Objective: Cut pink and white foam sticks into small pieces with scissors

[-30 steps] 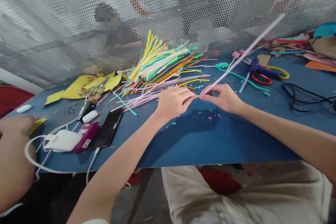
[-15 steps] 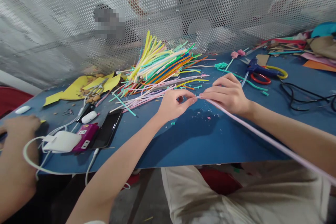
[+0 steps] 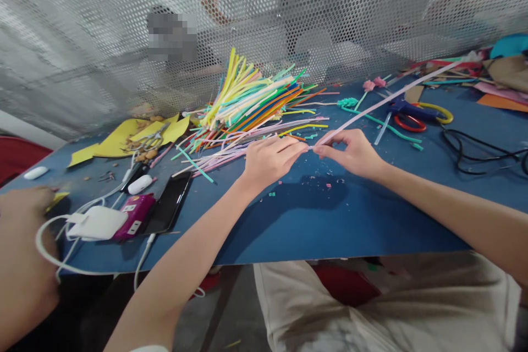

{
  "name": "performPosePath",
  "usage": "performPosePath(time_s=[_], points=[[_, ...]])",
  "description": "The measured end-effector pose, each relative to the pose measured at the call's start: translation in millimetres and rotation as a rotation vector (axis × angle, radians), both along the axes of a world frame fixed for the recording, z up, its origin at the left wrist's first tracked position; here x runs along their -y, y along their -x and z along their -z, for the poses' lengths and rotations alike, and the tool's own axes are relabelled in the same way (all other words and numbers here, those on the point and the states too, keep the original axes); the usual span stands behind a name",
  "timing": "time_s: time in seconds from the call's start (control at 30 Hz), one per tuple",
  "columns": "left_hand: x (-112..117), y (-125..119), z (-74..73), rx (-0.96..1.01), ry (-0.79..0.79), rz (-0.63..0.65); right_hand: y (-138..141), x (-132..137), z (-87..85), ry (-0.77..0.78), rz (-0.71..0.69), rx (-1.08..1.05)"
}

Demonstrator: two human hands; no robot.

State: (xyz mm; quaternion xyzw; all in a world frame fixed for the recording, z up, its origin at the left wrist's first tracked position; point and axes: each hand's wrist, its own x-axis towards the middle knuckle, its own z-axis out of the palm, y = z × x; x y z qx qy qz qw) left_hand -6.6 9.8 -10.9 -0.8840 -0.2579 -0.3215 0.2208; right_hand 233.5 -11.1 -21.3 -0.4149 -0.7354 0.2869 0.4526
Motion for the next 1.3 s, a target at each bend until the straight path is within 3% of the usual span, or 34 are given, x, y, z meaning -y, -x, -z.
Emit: performPosePath(time_s=[0.13, 0.37, 0.67, 0.8, 0.9, 1.03, 1.2, 1.3], points=[[3, -2, -2.5, 0.018, 0.001, -0.029, 0, 1, 1.1, -0.074, 0.077, 0.002], [3, -1, -3.2, -0.001, 0.031, -0.032, -1, 0, 2.6, -0.131, 0.074, 0.023], [17, -13, -11.8, 0.165, 0.361, 0.027, -18, -2, -1.6, -0.482, 0.106, 0.354], [19, -15, -14.9, 0.196, 0.499, 0.047, -29, -3, -4.5, -0.526, 0.044, 0.436], [17, -14, -11.7, 0.188, 0.491, 0.030, -27, -3, -4.0, -0.498, 0.058, 0.434], [12, -13, -3.0, 0.146, 0.316, -0.038, -15, -5, -0.5, -0.418, 0.114, 0.304], [7, -12, 2.5, 0.034, 0.094, -0.090, -7, -9, 2.3, 0.134, -0.007, -0.009], [7, -12, 2.6, -0.021, 0.042, -0.080, -7, -11, 3.9, 0.326, -0.069, -0.153]])
